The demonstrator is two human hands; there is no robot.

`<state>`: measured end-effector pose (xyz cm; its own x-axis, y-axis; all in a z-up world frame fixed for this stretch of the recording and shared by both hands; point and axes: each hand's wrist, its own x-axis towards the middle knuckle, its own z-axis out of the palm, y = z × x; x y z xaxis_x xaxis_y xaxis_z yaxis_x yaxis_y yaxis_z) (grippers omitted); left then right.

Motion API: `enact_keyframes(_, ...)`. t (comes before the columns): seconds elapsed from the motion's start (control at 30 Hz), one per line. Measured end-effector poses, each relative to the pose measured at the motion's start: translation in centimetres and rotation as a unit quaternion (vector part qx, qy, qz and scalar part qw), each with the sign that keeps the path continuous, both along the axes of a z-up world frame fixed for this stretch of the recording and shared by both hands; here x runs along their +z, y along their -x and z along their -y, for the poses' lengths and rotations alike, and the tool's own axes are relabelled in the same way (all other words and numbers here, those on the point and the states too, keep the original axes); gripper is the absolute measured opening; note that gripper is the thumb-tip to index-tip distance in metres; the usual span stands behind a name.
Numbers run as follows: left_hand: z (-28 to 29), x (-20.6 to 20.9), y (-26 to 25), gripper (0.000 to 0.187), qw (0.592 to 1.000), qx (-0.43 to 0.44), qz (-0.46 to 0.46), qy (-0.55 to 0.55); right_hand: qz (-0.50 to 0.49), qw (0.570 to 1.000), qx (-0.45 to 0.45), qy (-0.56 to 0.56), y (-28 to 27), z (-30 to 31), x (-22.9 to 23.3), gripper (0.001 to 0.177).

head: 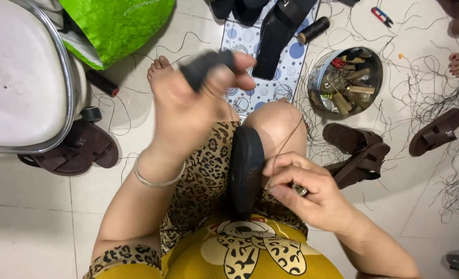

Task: Hand-sewing a shoe sole to the upper part of the shoe using a needle and thread.

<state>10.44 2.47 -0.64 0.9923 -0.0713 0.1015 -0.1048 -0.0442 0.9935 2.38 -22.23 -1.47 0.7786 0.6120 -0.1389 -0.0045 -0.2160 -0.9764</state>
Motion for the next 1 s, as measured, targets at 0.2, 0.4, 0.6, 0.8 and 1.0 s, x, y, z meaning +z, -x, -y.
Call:
enact_keyframes(0.2, -1.2, -6.9, -2.5, 0.034, 0.852, 0.015, -0.228, 0.471, -0.202, 0.949, -0.086, -0.225, 0.9, -2.5, -1.3, 0.012)
enact_keyframes(0.4, -2.1, -10.8, -2.5, 0.036, 0.872, 0.096, -0.275, 0.393, -0.108, 0.981, -0.123, -0.105, 0.6, -1.1, -4.1, 0.027)
enact_keyframes(0.6, -11.8, -14.0, 0.1, 0.025, 0.846, 0.002, -0.326, 0.421, -0.197, 0.969, -0.092, -0.113, -1.2, 7.6, -5.7, 0.018)
enact_keyframes(0.8, -17.7, -16.6, 9.8, 0.039, 0.847, 0.359, -0.393, -0.005, -0.189, 0.798, -0.534, 0.206, 0.3, 20.2, -21.1, 0.007)
enact_keyframes(1.0, -21.6, -24.0, 24.6, 0.043, 0.805, 0.368, -0.443, -0.145, -0.094, 0.809, -0.299, 0.498, 6.5, 24.8, -44.2, 0.018)
